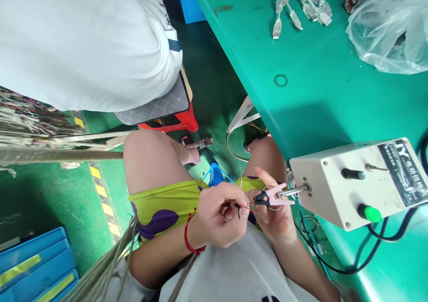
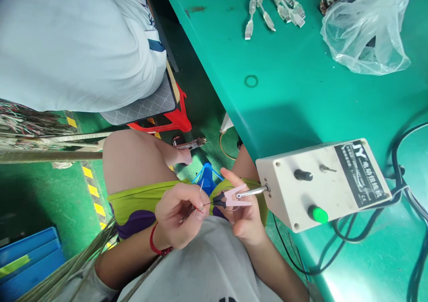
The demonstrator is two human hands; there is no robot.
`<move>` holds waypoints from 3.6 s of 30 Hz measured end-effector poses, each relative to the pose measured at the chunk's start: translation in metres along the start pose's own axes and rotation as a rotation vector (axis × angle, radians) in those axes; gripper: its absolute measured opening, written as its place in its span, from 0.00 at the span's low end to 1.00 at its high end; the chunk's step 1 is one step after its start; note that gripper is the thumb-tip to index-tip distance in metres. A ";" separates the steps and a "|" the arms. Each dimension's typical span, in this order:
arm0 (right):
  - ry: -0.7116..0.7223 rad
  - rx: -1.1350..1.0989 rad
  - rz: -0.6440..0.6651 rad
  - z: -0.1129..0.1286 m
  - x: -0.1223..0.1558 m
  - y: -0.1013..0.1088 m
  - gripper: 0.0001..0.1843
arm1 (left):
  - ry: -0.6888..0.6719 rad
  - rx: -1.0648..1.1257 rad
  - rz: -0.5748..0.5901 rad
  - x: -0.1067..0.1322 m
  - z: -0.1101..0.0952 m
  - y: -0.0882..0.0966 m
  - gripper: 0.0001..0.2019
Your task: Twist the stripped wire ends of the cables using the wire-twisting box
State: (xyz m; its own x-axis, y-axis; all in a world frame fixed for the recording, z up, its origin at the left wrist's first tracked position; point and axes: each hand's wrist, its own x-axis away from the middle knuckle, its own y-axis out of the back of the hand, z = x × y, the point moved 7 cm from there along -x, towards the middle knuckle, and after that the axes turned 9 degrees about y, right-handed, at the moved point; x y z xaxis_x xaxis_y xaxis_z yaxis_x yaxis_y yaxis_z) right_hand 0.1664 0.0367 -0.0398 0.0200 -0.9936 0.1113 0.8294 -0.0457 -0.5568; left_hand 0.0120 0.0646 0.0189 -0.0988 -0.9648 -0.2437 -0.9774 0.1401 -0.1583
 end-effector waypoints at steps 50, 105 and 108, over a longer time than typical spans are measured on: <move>0.889 0.689 0.353 0.108 0.049 -0.057 0.24 | -0.192 -0.132 0.262 0.014 -0.038 -0.023 0.07; 0.827 0.646 0.317 0.097 0.047 -0.058 0.23 | 0.007 0.079 0.253 0.023 -0.018 -0.016 0.14; 0.777 0.655 0.285 0.099 0.046 -0.053 0.22 | 0.024 0.091 0.167 0.024 -0.011 -0.005 0.10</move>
State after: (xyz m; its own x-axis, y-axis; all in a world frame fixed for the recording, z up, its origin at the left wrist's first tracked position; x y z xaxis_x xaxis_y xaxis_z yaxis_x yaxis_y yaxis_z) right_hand 0.1781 0.0037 0.0762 0.0907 -0.7626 -0.6405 0.9944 0.0344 0.0998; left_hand 0.0126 0.0379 0.0244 -0.2633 -0.9315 -0.2510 -0.9263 0.3168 -0.2037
